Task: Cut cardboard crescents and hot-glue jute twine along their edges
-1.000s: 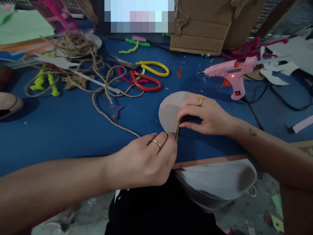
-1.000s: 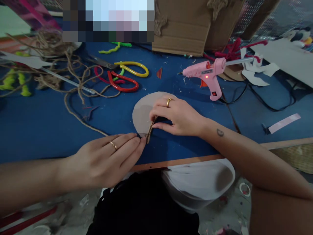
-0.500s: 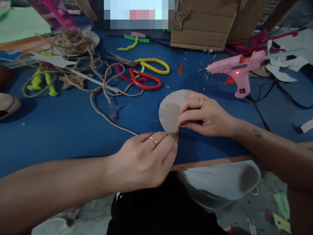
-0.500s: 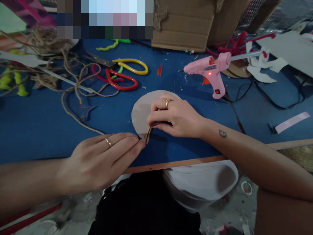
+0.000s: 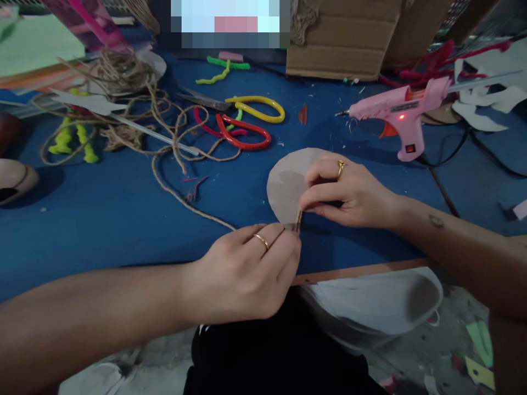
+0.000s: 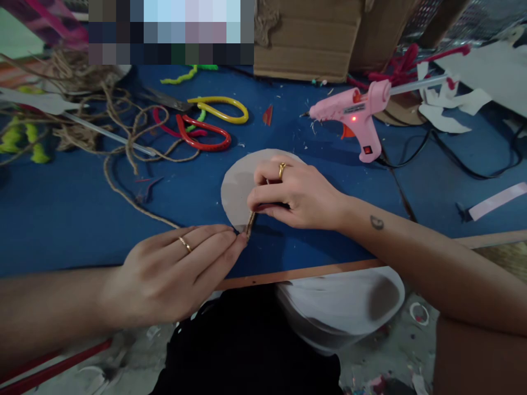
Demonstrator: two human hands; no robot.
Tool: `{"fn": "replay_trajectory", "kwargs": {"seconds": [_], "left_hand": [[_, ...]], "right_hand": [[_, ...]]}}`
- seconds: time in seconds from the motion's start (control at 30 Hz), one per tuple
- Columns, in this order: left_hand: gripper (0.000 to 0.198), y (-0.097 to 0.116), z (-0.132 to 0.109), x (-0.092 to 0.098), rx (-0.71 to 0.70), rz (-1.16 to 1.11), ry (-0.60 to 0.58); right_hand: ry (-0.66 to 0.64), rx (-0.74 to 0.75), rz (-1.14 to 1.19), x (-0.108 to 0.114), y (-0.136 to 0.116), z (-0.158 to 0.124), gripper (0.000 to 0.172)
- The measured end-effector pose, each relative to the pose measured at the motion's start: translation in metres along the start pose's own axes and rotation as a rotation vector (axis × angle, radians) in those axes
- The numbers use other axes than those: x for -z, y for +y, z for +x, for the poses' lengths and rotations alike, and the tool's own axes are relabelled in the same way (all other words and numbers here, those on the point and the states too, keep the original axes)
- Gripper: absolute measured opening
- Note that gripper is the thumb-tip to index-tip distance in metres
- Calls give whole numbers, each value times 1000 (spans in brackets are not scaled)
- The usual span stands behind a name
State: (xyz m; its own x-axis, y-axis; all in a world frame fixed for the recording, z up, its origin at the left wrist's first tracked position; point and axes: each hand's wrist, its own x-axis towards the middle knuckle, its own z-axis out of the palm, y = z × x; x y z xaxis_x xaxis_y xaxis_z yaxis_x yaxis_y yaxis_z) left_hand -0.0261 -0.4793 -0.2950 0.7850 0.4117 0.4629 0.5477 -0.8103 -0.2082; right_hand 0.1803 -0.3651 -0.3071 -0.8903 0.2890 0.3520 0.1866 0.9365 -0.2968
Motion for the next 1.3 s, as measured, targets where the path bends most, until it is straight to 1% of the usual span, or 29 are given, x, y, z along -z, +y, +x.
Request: {"fn": "replay_trajectory", "kwargs": {"seconds": [0.13, 0.23, 0.33, 0.57, 0.67, 1.0, 1.13, 1.3], "left_hand": [[14, 0, 0, -1, -1, 8, 9], [14, -1, 1, 0, -7, 19, 0], [15, -1, 2, 0, -12, 31, -3], [16, 0, 0, 0, -7, 53, -2], [15, -1, 0, 1, -7, 59, -17], [15, -1, 0, -1, -20, 43, 22], [16, -2, 0, 2, 8, 30, -6], [13, -3, -1, 6, 69, -9, -71]], "right_hand": [[10, 44, -40, 1, -2, 0, 12], [28, 121, -15, 3, -5, 1, 10], [18, 154, 7, 4, -8, 2, 9], [-9, 161, -23, 1, -9, 1, 12], [9, 183, -36, 1, -10, 1, 13], [42, 202, -24, -1, -12, 3, 17], [23, 192, -6, -1, -12, 3, 17], [20, 182, -18, -1, -12, 3, 18]]}}
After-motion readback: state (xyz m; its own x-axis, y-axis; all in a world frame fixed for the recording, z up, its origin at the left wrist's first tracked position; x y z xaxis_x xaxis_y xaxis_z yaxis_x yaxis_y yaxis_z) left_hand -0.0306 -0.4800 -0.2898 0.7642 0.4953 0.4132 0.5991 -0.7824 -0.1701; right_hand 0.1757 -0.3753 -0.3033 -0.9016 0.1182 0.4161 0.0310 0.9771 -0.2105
